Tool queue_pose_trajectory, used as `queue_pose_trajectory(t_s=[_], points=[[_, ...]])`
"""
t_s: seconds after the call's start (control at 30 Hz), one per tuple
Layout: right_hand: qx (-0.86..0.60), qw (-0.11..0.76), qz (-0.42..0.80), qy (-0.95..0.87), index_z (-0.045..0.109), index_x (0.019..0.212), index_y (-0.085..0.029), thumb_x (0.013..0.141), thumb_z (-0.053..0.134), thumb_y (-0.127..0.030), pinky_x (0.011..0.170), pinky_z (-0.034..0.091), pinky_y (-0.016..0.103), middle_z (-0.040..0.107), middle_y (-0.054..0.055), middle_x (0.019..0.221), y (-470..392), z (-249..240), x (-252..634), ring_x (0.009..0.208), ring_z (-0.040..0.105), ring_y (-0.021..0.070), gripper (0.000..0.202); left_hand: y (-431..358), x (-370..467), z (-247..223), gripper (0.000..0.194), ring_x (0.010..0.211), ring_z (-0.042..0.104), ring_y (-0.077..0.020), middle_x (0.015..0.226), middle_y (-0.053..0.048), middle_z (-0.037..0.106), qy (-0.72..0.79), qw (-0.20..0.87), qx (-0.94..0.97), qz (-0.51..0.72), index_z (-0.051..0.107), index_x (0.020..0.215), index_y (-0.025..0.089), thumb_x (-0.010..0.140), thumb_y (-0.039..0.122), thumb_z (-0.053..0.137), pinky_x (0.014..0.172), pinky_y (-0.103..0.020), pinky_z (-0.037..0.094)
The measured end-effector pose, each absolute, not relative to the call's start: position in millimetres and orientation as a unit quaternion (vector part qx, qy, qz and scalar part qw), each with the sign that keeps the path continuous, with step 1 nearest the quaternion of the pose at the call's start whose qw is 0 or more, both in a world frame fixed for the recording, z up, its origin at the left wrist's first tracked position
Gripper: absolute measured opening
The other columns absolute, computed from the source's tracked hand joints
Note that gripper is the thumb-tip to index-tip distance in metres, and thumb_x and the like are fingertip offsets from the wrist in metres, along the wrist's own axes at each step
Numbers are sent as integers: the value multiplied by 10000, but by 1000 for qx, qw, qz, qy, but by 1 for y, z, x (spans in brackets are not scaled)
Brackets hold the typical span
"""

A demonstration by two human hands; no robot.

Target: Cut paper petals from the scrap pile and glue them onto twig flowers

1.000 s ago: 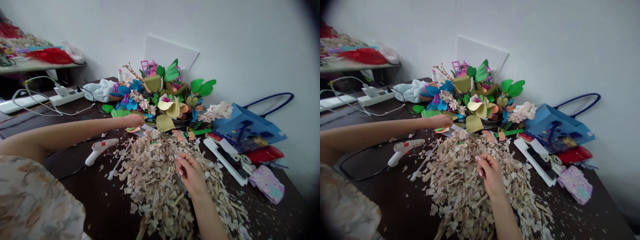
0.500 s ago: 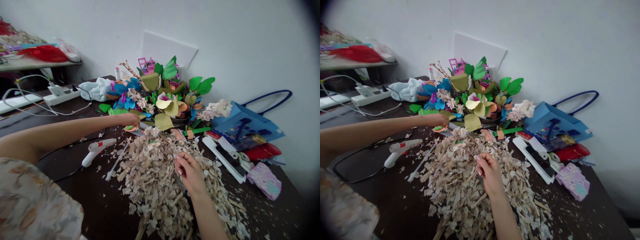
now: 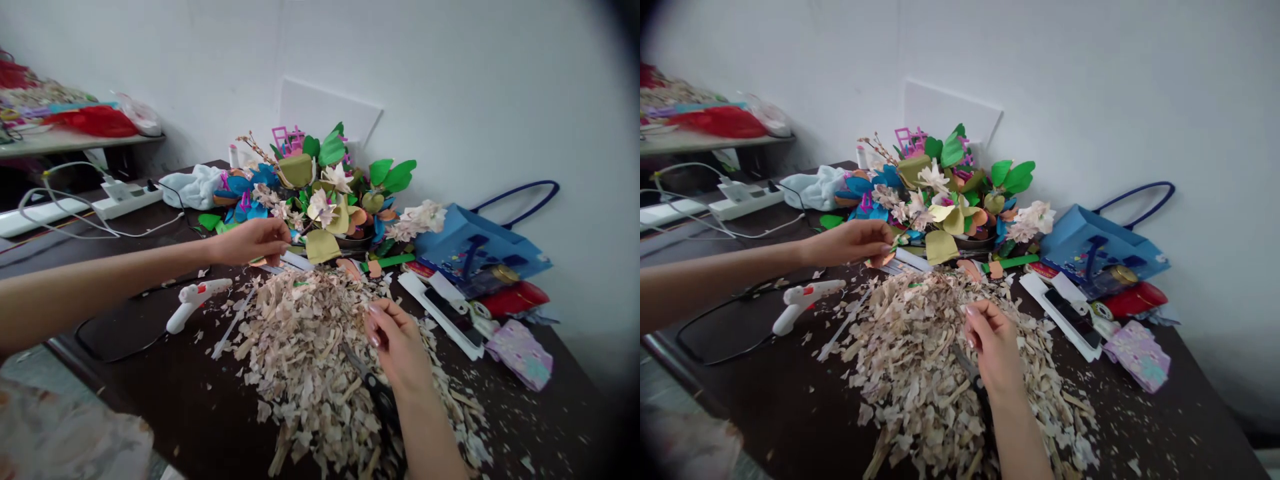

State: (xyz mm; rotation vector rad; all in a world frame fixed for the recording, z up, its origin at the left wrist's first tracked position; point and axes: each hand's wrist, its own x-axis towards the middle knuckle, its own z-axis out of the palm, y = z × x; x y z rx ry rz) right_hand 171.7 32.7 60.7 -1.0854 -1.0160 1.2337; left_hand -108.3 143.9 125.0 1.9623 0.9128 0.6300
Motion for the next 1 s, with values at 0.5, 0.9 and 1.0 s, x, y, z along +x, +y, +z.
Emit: queue_pose_trajectory(t_s=[0.5,0.9,1.0], points=[[-498,626,355,-484,552,661,-210,827,618,-304,440,265,251,403,-59,506,-10,99,175,446,346,90,201,35,11,88,221,598,525,-78,692,16,518,218,806,399,380,509,809,148,790,273,690,534,-199,416],[-477,618,406,-474,507,617,-203,822,601,-290,424,282,227,408,-77,440,-6,95,162,409,356,78,242,33,29,68,244,645,482,-104,696,10,525,247,699,503,445,528,804,157,799,357,669,632,-245,374],[-477,621,406,-472,492,607,-205,827,590,-277,424,273,231,399,-78,433,-4,92,160,407,350,79,251,33,29,66,223,659,463,-105,722,11,515,257,666,520,470,535,811,160,801,342,663,642,-243,366]])
